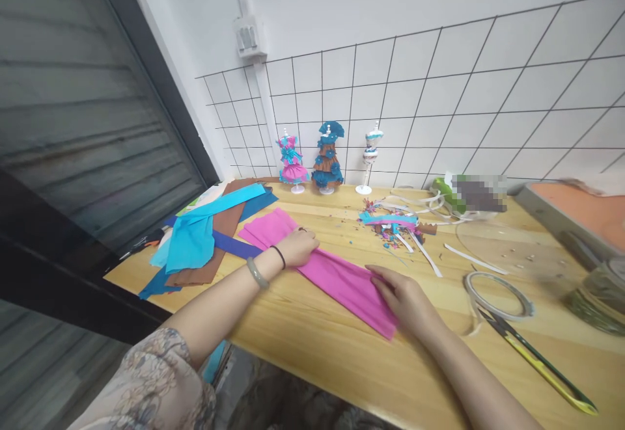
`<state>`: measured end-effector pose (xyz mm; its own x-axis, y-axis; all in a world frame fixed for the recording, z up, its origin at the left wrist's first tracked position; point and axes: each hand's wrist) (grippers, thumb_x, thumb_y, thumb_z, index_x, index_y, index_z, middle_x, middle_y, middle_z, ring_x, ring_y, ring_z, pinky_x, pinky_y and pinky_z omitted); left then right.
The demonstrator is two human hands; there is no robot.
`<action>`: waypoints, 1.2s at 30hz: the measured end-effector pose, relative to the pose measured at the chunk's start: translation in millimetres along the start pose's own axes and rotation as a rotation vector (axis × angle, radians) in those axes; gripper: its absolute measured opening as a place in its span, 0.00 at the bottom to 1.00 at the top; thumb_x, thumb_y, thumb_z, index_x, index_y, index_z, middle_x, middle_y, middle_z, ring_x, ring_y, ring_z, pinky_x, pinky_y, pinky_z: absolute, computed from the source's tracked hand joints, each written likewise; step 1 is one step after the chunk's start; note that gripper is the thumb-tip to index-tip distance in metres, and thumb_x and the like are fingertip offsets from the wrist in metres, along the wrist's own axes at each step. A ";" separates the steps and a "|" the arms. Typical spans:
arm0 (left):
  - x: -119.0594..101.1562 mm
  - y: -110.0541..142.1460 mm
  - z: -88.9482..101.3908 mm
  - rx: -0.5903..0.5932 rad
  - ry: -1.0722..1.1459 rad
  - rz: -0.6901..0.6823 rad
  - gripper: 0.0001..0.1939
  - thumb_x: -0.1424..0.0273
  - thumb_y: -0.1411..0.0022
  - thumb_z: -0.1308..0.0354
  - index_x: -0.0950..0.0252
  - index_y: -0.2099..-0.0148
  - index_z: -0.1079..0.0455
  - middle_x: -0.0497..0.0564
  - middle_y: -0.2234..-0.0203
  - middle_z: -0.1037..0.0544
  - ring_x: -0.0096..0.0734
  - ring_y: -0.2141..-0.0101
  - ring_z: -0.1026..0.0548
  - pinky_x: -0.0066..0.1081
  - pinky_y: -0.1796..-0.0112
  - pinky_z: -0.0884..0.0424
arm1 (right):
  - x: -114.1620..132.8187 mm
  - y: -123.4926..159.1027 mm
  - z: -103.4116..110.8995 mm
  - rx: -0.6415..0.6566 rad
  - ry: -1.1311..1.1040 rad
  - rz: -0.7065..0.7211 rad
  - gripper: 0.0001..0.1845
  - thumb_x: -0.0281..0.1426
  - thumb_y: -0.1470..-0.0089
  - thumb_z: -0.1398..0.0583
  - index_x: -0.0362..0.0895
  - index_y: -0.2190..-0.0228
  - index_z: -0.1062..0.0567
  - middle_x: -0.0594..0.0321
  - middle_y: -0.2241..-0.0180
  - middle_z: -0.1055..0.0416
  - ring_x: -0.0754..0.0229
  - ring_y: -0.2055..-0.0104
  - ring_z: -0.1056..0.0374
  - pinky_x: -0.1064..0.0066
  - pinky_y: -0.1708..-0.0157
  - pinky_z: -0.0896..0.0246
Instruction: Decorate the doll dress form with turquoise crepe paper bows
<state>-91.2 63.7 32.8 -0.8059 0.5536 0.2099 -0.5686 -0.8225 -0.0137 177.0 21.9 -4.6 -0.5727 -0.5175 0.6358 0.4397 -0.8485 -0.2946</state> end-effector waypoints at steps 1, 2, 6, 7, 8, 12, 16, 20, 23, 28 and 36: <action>1.7 2.4 4.8 -0.006 -0.008 0.006 0.09 0.80 0.49 0.51 0.67 0.68 0.31 0.56 0.71 0.30 0.36 0.66 0.31 0.36 0.61 0.38 | -1.1 -0.1 0.0 -0.006 0.002 -0.012 0.19 0.34 0.46 0.50 0.44 0.56 0.28 0.56 0.56 0.28 0.53 0.54 0.32 0.60 0.54 0.38; 3.3 5.5 10.8 -0.019 -0.020 0.014 0.09 0.80 0.48 0.52 0.68 0.69 0.31 0.56 0.71 0.30 0.36 0.66 0.32 0.36 0.60 0.38 | -2.0 -0.1 0.2 -0.011 0.004 -0.028 0.19 0.34 0.46 0.50 0.44 0.55 0.28 0.56 0.56 0.28 0.53 0.54 0.32 0.60 0.54 0.38; 7.7 25.5 40.2 -0.154 -0.131 0.016 0.10 0.80 0.46 0.54 0.67 0.69 0.32 0.56 0.71 0.32 0.37 0.65 0.34 0.38 0.60 0.40 | -3.8 0.3 2.3 -0.029 -0.010 -0.089 0.20 0.32 0.48 0.50 0.43 0.54 0.30 0.55 0.55 0.29 0.54 0.53 0.33 0.62 0.55 0.38; 8.2 32.2 46.0 -0.195 -0.160 0.020 0.10 0.80 0.45 0.54 0.67 0.68 0.32 0.55 0.71 0.32 0.37 0.65 0.35 0.38 0.59 0.40 | -4.3 0.3 2.7 -0.042 -0.023 -0.100 0.20 0.31 0.48 0.49 0.43 0.53 0.30 0.55 0.55 0.29 0.54 0.53 0.33 0.62 0.55 0.38; 8.4 39.3 50.1 -0.223 -0.180 0.019 0.10 0.80 0.44 0.55 0.66 0.67 0.33 0.54 0.71 0.33 0.36 0.65 0.35 0.39 0.59 0.41 | -4.8 0.3 3.0 -0.057 -0.039 -0.110 0.20 0.31 0.48 0.49 0.43 0.53 0.30 0.55 0.55 0.29 0.54 0.53 0.33 0.62 0.55 0.38; 4.7 68.2 44.2 -0.237 -0.168 0.038 0.11 0.80 0.42 0.56 0.65 0.63 0.33 0.52 0.71 0.33 0.34 0.65 0.35 0.39 0.58 0.42 | -4.7 0.3 2.5 -0.060 -0.101 -0.137 0.20 0.35 0.48 0.48 0.44 0.54 0.30 0.54 0.57 0.28 0.53 0.56 0.31 0.60 0.57 0.37; -4.7 93.1 17.8 -0.223 -0.102 0.042 0.11 0.78 0.40 0.56 0.64 0.61 0.33 0.52 0.71 0.32 0.34 0.65 0.36 0.38 0.59 0.40 | 2.4 1.6 1.5 0.033 -0.166 -0.093 0.17 0.36 0.51 0.45 0.45 0.59 0.26 0.55 0.59 0.27 0.52 0.58 0.31 0.60 0.58 0.36; -15.3 115.0 4.2 -0.227 -0.035 0.070 0.12 0.78 0.40 0.56 0.64 0.60 0.34 0.53 0.69 0.32 0.34 0.64 0.35 0.37 0.60 0.38 | 11.2 3.6 0.7 0.092 -0.285 0.006 0.11 0.33 0.52 0.43 0.45 0.67 0.24 0.56 0.64 0.26 0.56 0.62 0.30 0.65 0.62 0.35; -19.8 128.7 6.6 -0.217 0.044 0.067 0.12 0.75 0.40 0.54 0.64 0.55 0.35 0.54 0.64 0.31 0.36 0.59 0.34 0.38 0.57 0.38 | 13.7 4.8 -1.9 0.072 -0.257 0.108 0.11 0.30 0.54 0.41 0.44 0.66 0.24 0.56 0.63 0.26 0.56 0.60 0.32 0.64 0.59 0.36; -16.5 139.9 10.9 -0.184 0.211 0.100 0.25 0.59 0.43 0.48 0.63 0.45 0.42 0.56 0.53 0.33 0.40 0.50 0.38 0.39 0.52 0.38 | 12.9 5.4 -5.7 0.122 -0.182 0.201 0.12 0.30 0.53 0.42 0.46 0.63 0.25 0.55 0.62 0.27 0.56 0.58 0.33 0.62 0.57 0.38; 2.0 136.3 -10.8 -0.198 0.225 0.197 0.23 0.78 0.42 0.55 0.63 0.45 0.41 0.54 0.49 0.34 0.35 0.47 0.39 0.37 0.48 0.39 | 19.4 4.7 0.1 0.209 -0.200 0.135 0.15 0.40 0.50 0.43 0.45 0.64 0.24 0.54 0.61 0.27 0.55 0.58 0.33 0.63 0.57 0.39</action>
<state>-172.1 -45.8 20.8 -0.9069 0.4197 -0.0361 -0.4017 -0.8874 -0.2260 168.1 7.9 6.5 -0.3608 -0.5741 0.7350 0.6472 -0.7216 -0.2460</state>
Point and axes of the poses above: each hand's wrist, its own y-axis away from the middle knuckle, its own z-axis out of the back of the hand, x = y × z
